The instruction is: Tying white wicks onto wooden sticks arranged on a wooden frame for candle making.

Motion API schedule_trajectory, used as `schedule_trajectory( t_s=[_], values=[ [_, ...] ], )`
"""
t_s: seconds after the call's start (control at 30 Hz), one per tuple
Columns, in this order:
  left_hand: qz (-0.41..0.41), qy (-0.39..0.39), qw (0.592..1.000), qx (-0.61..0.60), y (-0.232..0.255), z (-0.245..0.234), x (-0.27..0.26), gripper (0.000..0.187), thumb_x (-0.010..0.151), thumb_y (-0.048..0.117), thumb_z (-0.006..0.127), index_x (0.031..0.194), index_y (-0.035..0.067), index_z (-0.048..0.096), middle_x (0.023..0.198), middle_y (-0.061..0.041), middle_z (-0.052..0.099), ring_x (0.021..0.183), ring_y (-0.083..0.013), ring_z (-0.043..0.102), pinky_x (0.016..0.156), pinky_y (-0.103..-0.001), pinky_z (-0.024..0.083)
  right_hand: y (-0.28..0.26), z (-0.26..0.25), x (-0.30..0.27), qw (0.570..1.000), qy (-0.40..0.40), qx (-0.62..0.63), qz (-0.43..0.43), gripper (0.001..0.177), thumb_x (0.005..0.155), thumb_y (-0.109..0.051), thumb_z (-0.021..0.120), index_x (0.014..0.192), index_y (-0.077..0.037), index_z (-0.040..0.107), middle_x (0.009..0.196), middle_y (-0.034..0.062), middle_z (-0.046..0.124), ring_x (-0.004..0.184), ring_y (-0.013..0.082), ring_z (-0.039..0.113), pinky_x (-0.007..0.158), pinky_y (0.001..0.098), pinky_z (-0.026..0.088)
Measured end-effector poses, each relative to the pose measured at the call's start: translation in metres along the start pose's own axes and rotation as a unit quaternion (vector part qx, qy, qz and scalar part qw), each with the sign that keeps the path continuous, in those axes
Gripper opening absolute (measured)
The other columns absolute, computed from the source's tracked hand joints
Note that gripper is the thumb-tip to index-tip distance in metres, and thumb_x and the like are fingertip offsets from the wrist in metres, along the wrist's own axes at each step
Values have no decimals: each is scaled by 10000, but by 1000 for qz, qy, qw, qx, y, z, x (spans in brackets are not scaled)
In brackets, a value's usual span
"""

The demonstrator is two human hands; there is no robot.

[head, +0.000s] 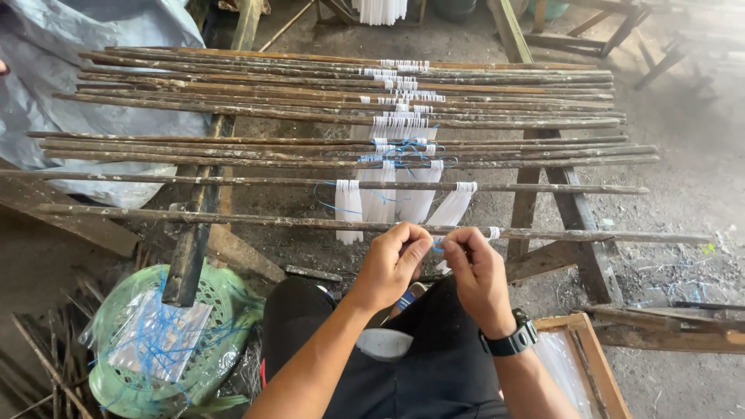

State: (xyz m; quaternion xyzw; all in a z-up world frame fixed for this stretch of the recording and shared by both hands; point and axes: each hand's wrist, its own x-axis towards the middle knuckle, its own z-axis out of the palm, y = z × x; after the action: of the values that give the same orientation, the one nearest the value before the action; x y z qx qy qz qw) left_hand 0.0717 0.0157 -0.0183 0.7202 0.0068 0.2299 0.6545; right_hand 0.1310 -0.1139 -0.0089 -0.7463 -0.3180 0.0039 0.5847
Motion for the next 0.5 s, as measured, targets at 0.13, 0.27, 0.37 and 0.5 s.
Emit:
schedule_trajectory(
  t_s=[0.13,0.27,0.37,0.5],
  values=[
    [-116,16,987,-106,0,0,-1,195,869,201,497,758,60,571,416,-56,461,376,-112,440,391,-207,364,-10,10,8,995,-8,-101,5,57,805,-119,556,791,-68,578,571,99,545,483,203,484,490,296,432],
    [-136,52,980,-133,4,2,-2,198,867,200,502,750,53,566,400,-71,451,349,-123,421,370,-200,342,-4,23,6,993,42,-108,-4,121,760,-107,594,847,-73,518,626,85,542,484,191,451,493,312,404],
    [-147,75,979,-119,7,3,-3,199,861,198,514,748,44,570,398,-84,464,337,-138,436,358,-209,345,-4,28,2,993,62,-93,-42,82,747,-53,593,789,-88,531,623,55,535,492,162,480,513,271,411],
    [-139,92,979,-115,5,4,-5,207,853,208,521,760,32,580,406,-95,484,362,-139,476,361,-201,384,-8,27,-2,996,59,-47,-53,68,766,-58,580,831,-63,560,611,56,535,481,135,453,513,265,412]
  ],
)
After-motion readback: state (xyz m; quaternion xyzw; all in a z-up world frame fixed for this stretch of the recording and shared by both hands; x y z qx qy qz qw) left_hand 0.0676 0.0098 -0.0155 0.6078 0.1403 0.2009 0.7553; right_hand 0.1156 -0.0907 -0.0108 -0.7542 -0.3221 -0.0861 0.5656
